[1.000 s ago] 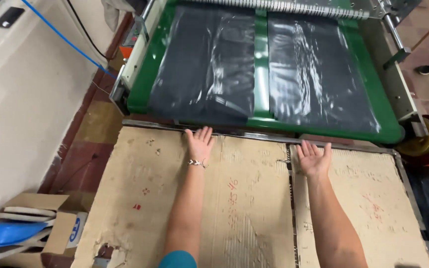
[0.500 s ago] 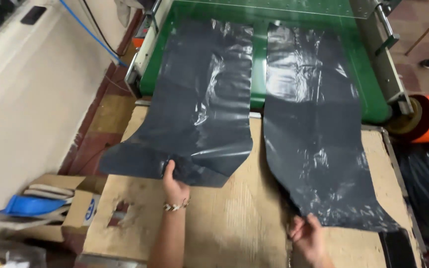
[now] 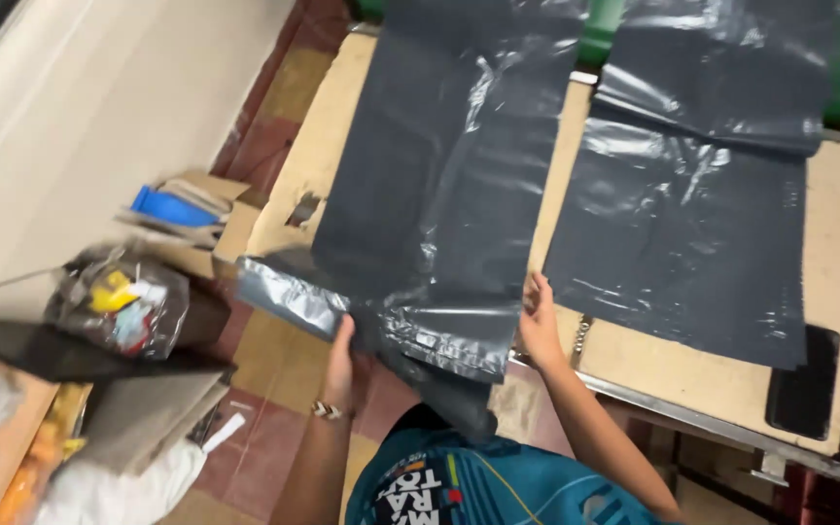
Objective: Folding plastic bags and placing them into a crate.
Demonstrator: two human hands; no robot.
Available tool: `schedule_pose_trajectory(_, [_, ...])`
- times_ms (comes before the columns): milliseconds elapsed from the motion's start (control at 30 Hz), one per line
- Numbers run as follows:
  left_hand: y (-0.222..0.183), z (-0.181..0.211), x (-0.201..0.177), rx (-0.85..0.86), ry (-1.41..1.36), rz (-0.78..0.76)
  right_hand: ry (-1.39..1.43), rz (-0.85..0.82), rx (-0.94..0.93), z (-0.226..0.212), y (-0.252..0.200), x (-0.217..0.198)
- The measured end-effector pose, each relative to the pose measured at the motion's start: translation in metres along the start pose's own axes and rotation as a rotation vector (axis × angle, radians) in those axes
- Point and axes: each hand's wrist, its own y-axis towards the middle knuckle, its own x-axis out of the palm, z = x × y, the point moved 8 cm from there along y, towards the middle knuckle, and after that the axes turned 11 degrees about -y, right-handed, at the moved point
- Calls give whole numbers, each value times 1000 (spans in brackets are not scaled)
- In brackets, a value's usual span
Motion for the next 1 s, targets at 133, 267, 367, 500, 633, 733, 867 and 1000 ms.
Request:
schedule_pose_trajectory(133, [-32,-24,-78,-87,151,87,208,12,296,49,-31,2])
schedule_pose_trajectory(267, [-8,-9,-128,-6,2,232,219,-2,331,71,-47,3])
schedule_pose_trajectory(367, [93,44,-232,273,283,335,124,0,204,55,-47,10])
schedule_pose_trajectory(500, [151,109,-209,532,813,387,-44,58,32,14,-64,18])
schedule_pose_trajectory(633, [201,122,-187,523,804,150,1,162,33,19,-71,20])
schedule_pose_trajectory(733, [220,115,-177,459,760,-43,39,301,101,55,-77,10])
schedule_pose_trajectory(867, [209,118,-166,323,892,-83,-8,413,193,97,-111,4])
schedule_pose_trajectory(1000, [213,124,-168,354,1090,-178,-49,367,189,41,-138,33])
